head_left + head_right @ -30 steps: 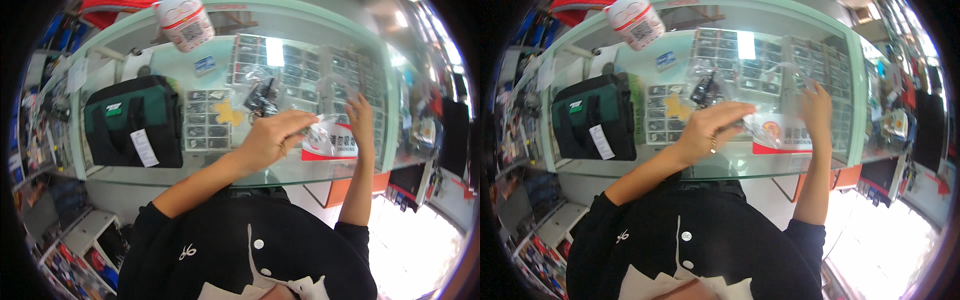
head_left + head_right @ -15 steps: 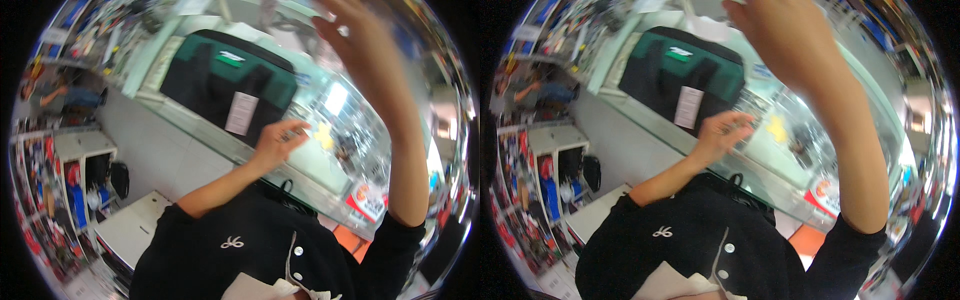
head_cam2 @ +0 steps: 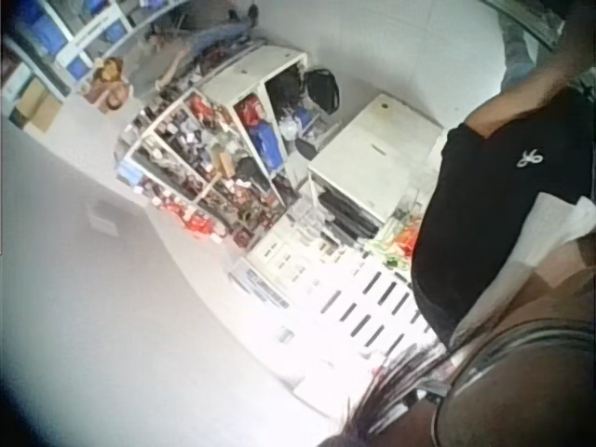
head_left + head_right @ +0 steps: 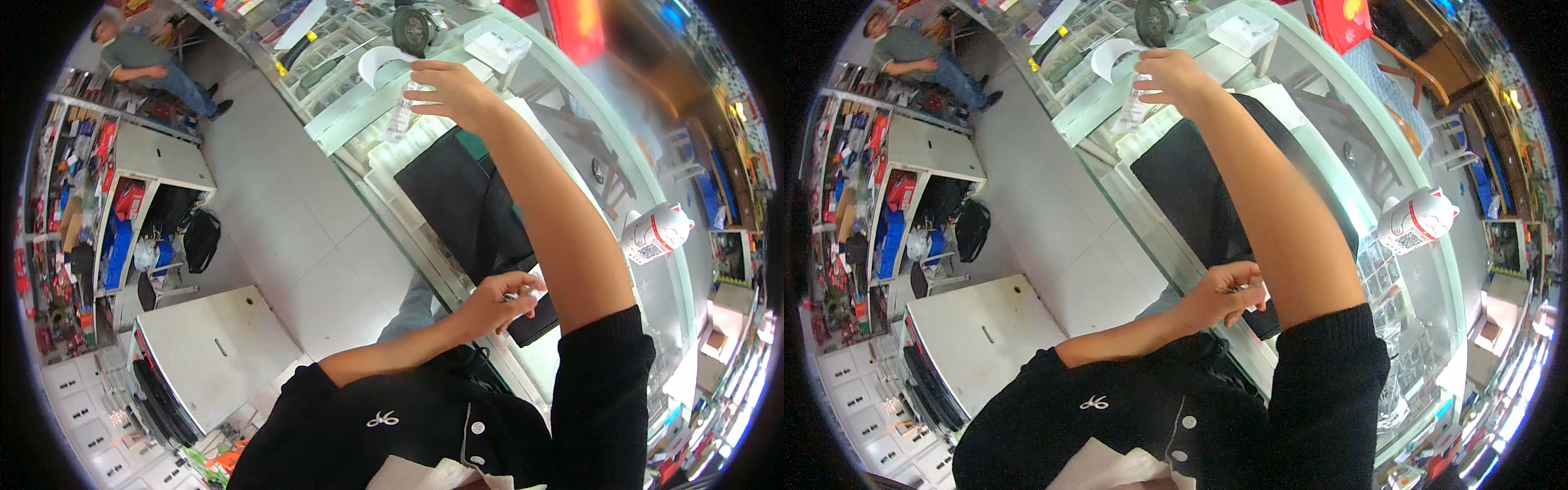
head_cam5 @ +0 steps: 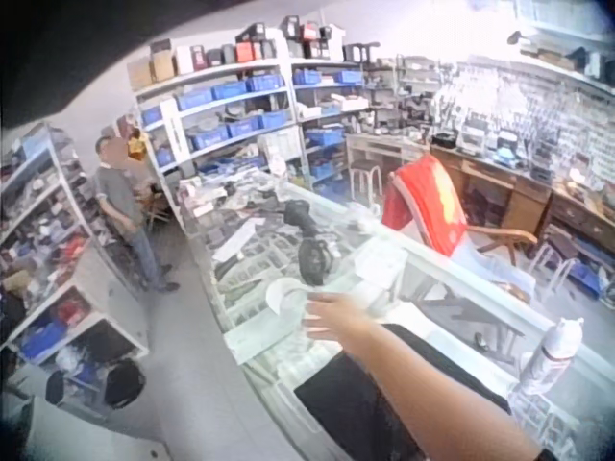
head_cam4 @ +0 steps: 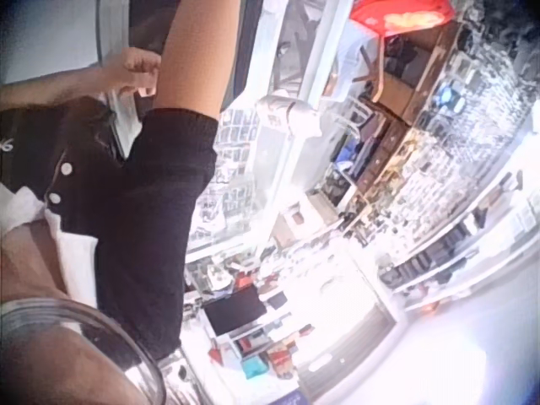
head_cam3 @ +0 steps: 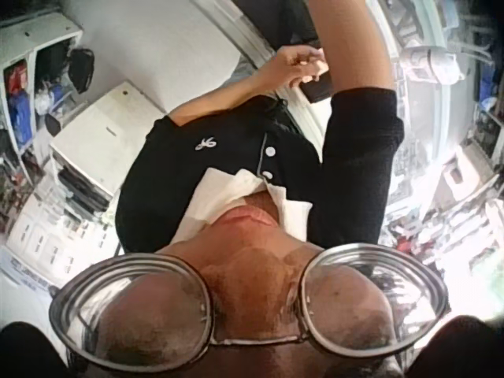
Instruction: The person uses a key cutting machine to cut a key, then moves to a counter to assemble a car key fob. They insert the cut key into the fob housing, attach a keyring, and secure the casing.
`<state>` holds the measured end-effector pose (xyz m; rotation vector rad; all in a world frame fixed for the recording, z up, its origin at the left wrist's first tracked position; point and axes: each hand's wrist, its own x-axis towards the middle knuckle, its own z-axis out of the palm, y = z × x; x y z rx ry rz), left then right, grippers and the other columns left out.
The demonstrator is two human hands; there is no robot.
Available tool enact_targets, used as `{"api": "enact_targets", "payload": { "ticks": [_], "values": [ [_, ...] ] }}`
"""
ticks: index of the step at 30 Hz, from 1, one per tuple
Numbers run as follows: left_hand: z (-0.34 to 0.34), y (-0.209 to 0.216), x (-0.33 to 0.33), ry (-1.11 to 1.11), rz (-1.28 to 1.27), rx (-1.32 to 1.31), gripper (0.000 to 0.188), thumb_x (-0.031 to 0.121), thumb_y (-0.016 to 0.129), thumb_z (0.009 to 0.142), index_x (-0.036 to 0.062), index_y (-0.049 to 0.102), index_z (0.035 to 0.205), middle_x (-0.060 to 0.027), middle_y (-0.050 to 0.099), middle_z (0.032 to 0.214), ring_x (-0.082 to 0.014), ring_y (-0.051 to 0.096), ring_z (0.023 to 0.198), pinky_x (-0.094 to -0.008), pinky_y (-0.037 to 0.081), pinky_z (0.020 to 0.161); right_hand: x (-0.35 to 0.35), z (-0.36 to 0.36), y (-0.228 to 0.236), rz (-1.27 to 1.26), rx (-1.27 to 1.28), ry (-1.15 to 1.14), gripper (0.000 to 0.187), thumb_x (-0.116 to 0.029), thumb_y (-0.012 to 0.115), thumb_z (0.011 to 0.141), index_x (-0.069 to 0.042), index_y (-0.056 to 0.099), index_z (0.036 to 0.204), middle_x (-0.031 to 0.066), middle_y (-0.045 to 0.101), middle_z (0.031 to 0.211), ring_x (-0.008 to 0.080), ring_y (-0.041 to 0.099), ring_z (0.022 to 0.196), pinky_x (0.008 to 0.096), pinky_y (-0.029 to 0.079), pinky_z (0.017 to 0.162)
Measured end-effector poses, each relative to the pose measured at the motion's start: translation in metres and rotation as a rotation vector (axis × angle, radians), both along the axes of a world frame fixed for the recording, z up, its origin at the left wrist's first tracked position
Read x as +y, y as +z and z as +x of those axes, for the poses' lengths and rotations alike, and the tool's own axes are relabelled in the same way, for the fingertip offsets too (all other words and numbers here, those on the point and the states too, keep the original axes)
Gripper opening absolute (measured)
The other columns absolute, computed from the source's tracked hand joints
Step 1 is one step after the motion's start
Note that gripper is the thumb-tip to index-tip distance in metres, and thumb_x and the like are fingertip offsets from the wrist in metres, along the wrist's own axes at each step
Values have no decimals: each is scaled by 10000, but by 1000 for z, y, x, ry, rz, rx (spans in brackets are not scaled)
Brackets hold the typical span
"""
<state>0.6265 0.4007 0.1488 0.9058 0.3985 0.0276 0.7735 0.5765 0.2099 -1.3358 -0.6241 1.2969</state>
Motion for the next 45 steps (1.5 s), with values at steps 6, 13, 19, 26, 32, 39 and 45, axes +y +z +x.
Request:
{"api": "enact_targets", "payload": {
  "ticks": [6, 13, 19, 26, 32, 39, 45],
  "values": [
    [5, 7, 34, -57, -50, 9, 256, 78, 550, 845, 44, 559, 1099, -38, 586, 751, -25, 420, 451, -167, 347, 413, -71, 50, 38, 179, -441, -5, 342, -163, 477, 891, -10, 508, 1195, 99, 546, 1150, 212, 556, 1042, 320, 461, 877],
    [48, 14, 1, -350, -37, -85, 261, 77, 545, 843, 1, 525, 1092, -52, 565, 781, -27, 430, 514, -169, 353, 465, -433, 60, 119, -176, -1294, -1012, 343, -184, 513, 863, -3, 544, 1153, 104, 589, 1078, 187, 565, 989, 303, 444, 859],
    [90, 3, -88, -402, 186, 28, 159, 96, 563, 840, 0, 561, 966, -35, 557, 823, -27, 403, 478, -175, 330, 428, -614, -42, 16, -622, -684, -1397, 559, -221, 616, 795, 1, 422, 1270, 142, 521, 1188, 200, 465, 1133, 313, 372, 936],
    [119, -31, -171, -251, 359, 86, 207, 146, 547, 869, -1, 577, 1011, -45, 607, 946, -28, 389, 462, -183, 356, 431, -614, -35, -76, -413, -333, -1288, 373, -181, 625, 813, 30, 512, 1099, 76, 583, 975, 134, 521, 911, 272, 395, 824],
    [110, -44, -202, -60, 579, 114, 228, 108, 565, 843, 16, 593, 1051, -39, 616, 963, -27, 430, 475, -190, 340, 391, -596, -20, -44, -88, -350, -1256, 314, -168, 548, 868, 20, 498, 1114, 42, 557, 899, 70, 492, 771, 201, 400, 639],
    [111, -32, -215, -158, 717, 78, 245, 58, 562, 820, 20, 593, 1060, -42, 619, 909, -100, 575, 783, -243, 459, 701, -593, -6, -16, 23, -205, -1128, 420, -203, 411, 928, 2, 333, 1286, 188, 528, 1166, 301, 555, 1045, 393, 531, 741],
    [123, -22, -225, -188, 615, 71, 256, 60, 565, 826, 15, 583, 1078, -41, 625, 883, -95, 572, 819, -233, 461, 695, -597, 0, -3, 19, -241, -1134, 410, -220, 375, 938, 0, 345, 1283, 173, 521, 1182, 299, 562, 1030, 354, 555, 646]
  ]
}}
